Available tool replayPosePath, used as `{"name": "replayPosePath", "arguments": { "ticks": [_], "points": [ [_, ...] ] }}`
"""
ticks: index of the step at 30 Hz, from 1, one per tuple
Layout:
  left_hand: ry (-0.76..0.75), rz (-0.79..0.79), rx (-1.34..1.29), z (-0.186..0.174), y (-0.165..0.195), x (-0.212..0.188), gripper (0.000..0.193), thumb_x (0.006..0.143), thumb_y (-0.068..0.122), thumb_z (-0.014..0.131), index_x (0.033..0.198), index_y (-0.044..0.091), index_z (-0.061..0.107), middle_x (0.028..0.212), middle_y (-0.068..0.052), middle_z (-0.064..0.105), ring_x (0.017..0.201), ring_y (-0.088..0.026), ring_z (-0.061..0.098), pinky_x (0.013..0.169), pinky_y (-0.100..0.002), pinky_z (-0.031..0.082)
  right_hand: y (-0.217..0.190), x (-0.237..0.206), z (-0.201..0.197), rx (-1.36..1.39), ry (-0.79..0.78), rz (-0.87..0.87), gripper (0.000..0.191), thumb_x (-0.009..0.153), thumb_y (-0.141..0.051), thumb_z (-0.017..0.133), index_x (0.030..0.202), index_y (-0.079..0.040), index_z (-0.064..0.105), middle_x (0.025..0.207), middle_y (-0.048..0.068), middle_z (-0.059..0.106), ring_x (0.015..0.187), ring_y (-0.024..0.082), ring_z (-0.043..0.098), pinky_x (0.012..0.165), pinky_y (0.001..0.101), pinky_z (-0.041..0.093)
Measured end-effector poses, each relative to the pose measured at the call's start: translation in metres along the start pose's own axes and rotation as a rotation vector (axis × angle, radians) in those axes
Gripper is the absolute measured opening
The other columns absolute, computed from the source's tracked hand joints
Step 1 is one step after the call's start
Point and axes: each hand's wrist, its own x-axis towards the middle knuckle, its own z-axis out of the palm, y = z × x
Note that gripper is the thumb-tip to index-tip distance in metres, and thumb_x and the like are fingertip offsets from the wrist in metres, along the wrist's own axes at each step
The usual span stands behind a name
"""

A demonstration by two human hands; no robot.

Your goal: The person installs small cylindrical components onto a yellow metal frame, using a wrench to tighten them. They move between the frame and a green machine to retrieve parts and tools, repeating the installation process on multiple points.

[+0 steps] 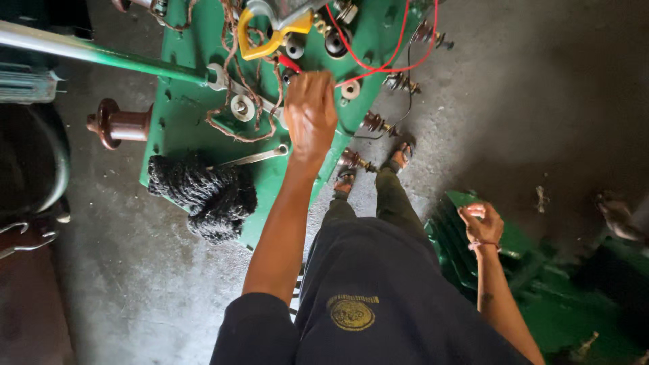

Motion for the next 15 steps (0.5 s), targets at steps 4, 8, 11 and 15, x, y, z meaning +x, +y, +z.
{"name": "replayPosePath", "arguments": {
  "ticks": [4,8,11,15],
  "points": [
    [0.014,0.125,0.233,0.042,-0.009,0.044,0.013,0.090,0.005,0.065,0.103,0.004,0.066,0.100,-0.012,0.063,0.098,-0.034,0.060,0.087,-0.046,0.051,-0.017,0.046,-0.024,0.031,0.005,-0.082,0.032,0.086,-0.024,0.086,0.101,0.000,0.072,0.103,0.014,0.077,0.098,0.022,0.074,0.088,0.0347,0.056],
    [-0.088,0.078,0.491,0.086,-0.018,0.074,0.018,0.089,0.009,0.066,0.106,0.006,0.063,0.103,-0.012,0.062,0.106,-0.036,0.060,0.089,-0.048,0.050,-0.023,0.066,-0.042,-0.001,0.004,-0.028,0.034,0.088,-0.026,0.085,0.104,0.001,0.072,0.104,0.015,0.076,0.099,0.023,0.074,0.088,0.0361,0.056],
    [-0.094,0.066,0.539,0.097,-0.020,0.082,0.024,0.090,0.009,0.066,0.113,0.004,0.062,0.105,-0.013,0.062,0.105,-0.035,0.059,0.091,-0.049,0.049,-0.021,0.066,-0.046,-0.014,-0.010,-0.011,0.034,0.088,-0.027,0.084,0.107,-0.001,0.072,0.105,0.015,0.077,0.100,0.024,0.074,0.087,0.0364,0.057],
    [0.065,0.218,0.550,0.096,-0.012,0.096,0.038,0.079,0.006,0.061,0.116,0.004,0.063,0.106,-0.013,0.061,0.113,-0.038,0.057,0.090,-0.048,0.048,-0.010,0.057,-0.047,-0.034,-0.012,0.048,0.034,0.084,-0.026,0.085,0.105,-0.002,0.073,0.108,0.015,0.077,0.102,0.026,0.073,0.089,0.0378,0.056]
  ]
}}
